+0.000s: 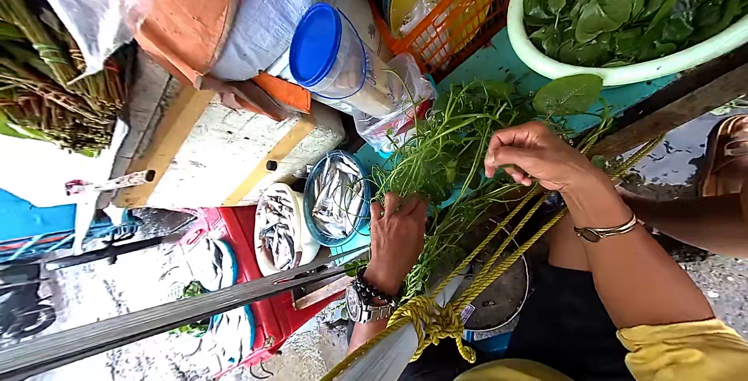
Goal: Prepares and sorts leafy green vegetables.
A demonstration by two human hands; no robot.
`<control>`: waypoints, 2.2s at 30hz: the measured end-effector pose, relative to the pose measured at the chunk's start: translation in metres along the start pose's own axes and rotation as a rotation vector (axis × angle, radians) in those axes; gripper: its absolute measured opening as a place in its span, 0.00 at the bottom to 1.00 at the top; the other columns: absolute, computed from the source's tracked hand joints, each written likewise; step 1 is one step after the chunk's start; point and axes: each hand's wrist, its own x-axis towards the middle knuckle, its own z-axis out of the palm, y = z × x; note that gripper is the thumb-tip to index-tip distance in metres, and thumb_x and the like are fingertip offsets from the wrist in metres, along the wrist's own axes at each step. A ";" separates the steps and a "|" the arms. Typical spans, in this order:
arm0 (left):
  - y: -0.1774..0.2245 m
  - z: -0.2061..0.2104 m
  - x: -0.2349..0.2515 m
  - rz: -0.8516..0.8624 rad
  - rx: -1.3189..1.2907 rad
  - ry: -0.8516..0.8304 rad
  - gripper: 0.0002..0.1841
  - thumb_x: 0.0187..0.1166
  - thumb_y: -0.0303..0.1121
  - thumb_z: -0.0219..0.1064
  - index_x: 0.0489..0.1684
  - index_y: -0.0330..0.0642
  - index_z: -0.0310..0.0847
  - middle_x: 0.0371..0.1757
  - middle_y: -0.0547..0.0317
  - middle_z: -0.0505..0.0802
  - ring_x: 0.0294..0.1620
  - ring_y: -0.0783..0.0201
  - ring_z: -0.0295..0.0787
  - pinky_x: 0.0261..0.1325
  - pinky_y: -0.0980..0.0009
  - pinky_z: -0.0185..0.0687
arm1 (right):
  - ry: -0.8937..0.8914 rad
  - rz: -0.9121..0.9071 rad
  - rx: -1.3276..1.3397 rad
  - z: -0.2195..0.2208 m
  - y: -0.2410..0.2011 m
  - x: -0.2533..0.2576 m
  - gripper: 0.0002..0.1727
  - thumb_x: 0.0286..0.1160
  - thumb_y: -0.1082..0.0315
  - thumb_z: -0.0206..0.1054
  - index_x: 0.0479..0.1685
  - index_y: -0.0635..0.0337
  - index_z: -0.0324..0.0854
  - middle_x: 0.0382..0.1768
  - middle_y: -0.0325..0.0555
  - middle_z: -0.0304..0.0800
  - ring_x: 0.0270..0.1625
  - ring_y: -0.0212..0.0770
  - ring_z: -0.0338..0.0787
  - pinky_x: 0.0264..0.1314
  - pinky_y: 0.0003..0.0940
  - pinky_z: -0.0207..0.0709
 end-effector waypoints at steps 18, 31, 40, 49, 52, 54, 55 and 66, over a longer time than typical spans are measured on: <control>0.007 0.015 0.021 -0.070 0.073 -0.056 0.09 0.76 0.40 0.73 0.36 0.45 0.93 0.47 0.54 0.91 0.60 0.42 0.80 0.61 0.41 0.68 | -0.384 0.198 -1.004 0.050 0.006 0.016 0.10 0.79 0.55 0.73 0.42 0.48 0.95 0.38 0.44 0.94 0.50 0.50 0.91 0.52 0.60 0.80; -0.002 0.033 0.027 -0.039 -0.053 -0.032 0.07 0.77 0.30 0.67 0.37 0.47 0.93 0.46 0.55 0.91 0.60 0.41 0.79 0.61 0.41 0.68 | -0.275 -0.188 -0.649 0.036 0.024 0.018 0.19 0.74 0.65 0.62 0.10 0.50 0.76 0.11 0.32 0.71 0.17 0.31 0.72 0.21 0.35 0.61; -0.019 0.039 -0.001 -0.021 -0.426 0.314 0.09 0.75 0.31 0.64 0.32 0.48 0.93 0.37 0.63 0.94 0.58 0.51 0.81 0.62 0.49 0.65 | -0.069 -0.078 -0.022 0.034 0.002 0.015 0.14 0.77 0.75 0.62 0.21 0.58 0.84 0.17 0.36 0.81 0.14 0.24 0.70 0.13 0.17 0.58; 0.000 0.018 0.000 0.029 -0.298 0.374 0.09 0.75 0.31 0.64 0.29 0.49 0.91 0.34 0.63 0.92 0.56 0.50 0.82 0.61 0.50 0.65 | -0.301 -0.163 -0.565 0.054 0.014 0.021 0.09 0.80 0.66 0.69 0.34 0.55 0.92 0.27 0.37 0.88 0.30 0.31 0.84 0.37 0.35 0.78; 0.007 0.007 -0.002 0.055 -0.229 0.375 0.11 0.77 0.31 0.62 0.29 0.48 0.91 0.32 0.62 0.90 0.55 0.50 0.81 0.62 0.51 0.64 | -0.408 -0.170 -0.595 0.056 0.013 0.023 0.10 0.81 0.65 0.69 0.35 0.56 0.93 0.27 0.38 0.90 0.32 0.32 0.85 0.39 0.35 0.78; 0.009 0.003 -0.001 0.056 -0.215 0.383 0.11 0.78 0.31 0.62 0.28 0.48 0.91 0.32 0.62 0.90 0.55 0.50 0.81 0.63 0.51 0.64 | -0.460 -0.183 -0.581 0.057 0.013 0.023 0.11 0.82 0.64 0.68 0.35 0.57 0.93 0.27 0.38 0.89 0.32 0.31 0.84 0.39 0.33 0.76; 0.009 0.002 -0.001 0.052 -0.226 0.389 0.11 0.78 0.31 0.61 0.28 0.48 0.91 0.32 0.62 0.91 0.55 0.50 0.81 0.63 0.51 0.64 | -0.467 -0.199 -0.564 0.056 0.013 0.023 0.11 0.82 0.65 0.67 0.35 0.58 0.93 0.26 0.38 0.89 0.31 0.30 0.84 0.38 0.32 0.75; -0.025 0.021 -0.027 -0.160 -0.891 0.431 0.14 0.70 0.20 0.61 0.39 0.45 0.93 0.45 0.66 0.93 0.64 0.63 0.80 0.73 0.63 0.69 | -0.298 -0.144 -0.392 0.048 0.018 0.023 0.13 0.85 0.66 0.64 0.34 0.54 0.92 0.30 0.34 0.92 0.29 0.26 0.86 0.32 0.24 0.78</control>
